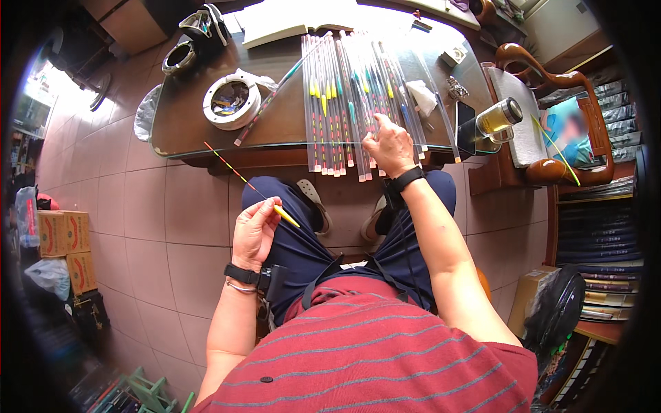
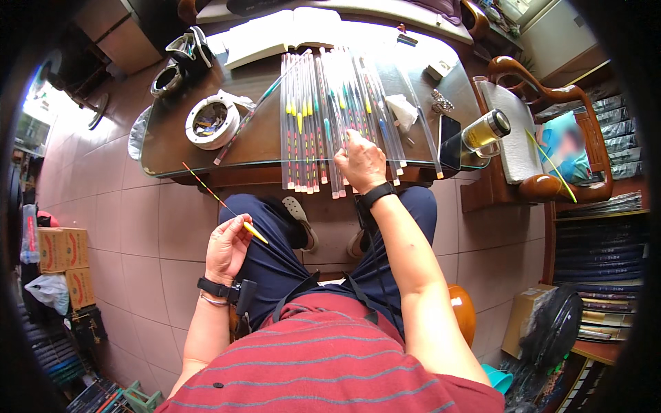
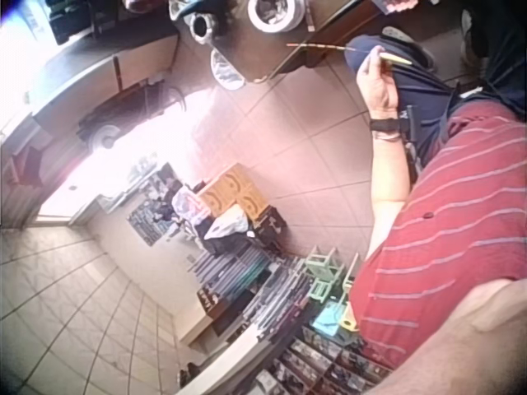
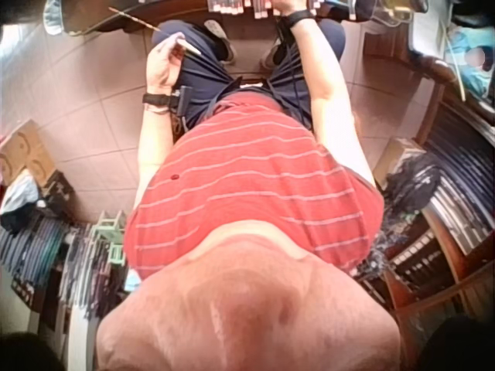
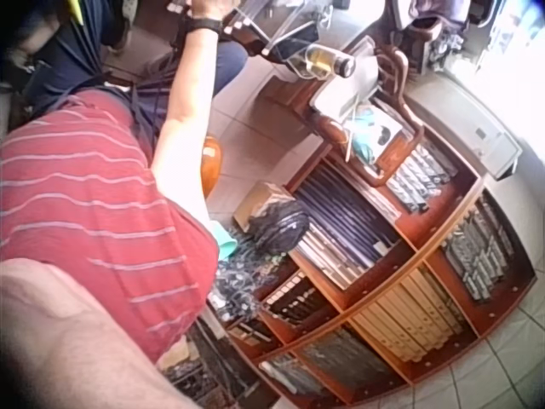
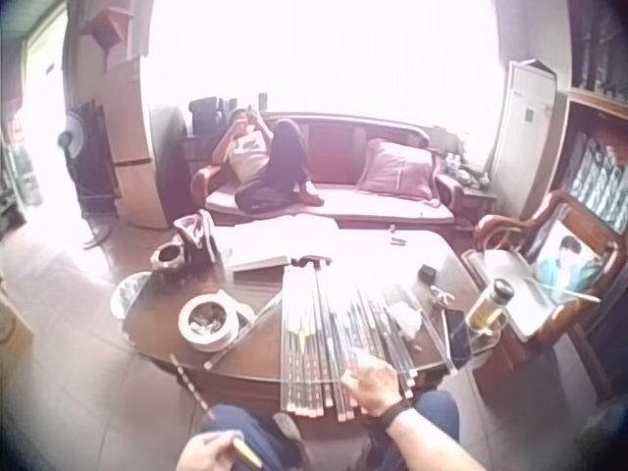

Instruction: Inspecting and assembling fishing floats by inserting them into protective tubes and organizing them on a table.

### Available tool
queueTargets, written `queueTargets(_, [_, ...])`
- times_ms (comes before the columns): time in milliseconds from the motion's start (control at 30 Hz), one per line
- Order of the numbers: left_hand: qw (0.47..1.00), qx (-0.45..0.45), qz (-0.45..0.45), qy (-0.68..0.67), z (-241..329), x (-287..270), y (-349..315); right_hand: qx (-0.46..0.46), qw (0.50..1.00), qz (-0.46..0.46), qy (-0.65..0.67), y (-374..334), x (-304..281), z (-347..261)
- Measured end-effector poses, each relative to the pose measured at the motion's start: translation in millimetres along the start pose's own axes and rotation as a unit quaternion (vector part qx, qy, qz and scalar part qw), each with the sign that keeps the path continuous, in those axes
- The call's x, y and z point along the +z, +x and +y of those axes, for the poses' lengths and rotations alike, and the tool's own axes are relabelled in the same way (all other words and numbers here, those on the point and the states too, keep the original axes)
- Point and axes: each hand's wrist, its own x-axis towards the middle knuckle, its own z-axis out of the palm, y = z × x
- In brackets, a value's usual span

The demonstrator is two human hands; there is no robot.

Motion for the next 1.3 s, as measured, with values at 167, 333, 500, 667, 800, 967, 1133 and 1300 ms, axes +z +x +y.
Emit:
queueTargets(167, [1.000,-0.003,-0.001,0.002,0,0,1,-0.007,0.995,0.050,0.084,-17,-9,9])
queueTargets(333, [1.000,-0.002,-0.009,0.004,-1,-2,2,-0.013,0.992,0.053,0.116,-30,-16,-5])
queueTargets(500, [1.000,0.001,-0.013,0.011,-1,-3,1,-0.022,0.992,-0.001,0.124,-51,-5,-41])
queueTargets(667, [1.000,-0.002,-0.020,0.021,0,-4,1,-0.023,0.990,-0.062,0.121,-55,16,-58])
queueTargets(800, [1.000,-0.008,-0.020,0.019,0,-3,1,-0.068,0.991,-0.009,0.119,-46,33,-73])
queueTargets(967, [1.000,-0.004,-0.002,0.007,2,-2,-1,-0.070,0.988,-0.007,0.138,-41,43,-92])
queueTargets(1133, [1.000,-0.013,-0.007,0.010,0,-1,2,-0.081,0.990,-0.022,0.118,-25,56,-102])
queueTargets(1300, [1.000,-0.011,-0.016,0.014,0,-3,2,-0.060,0.991,-0.097,0.073,-8,66,-104])
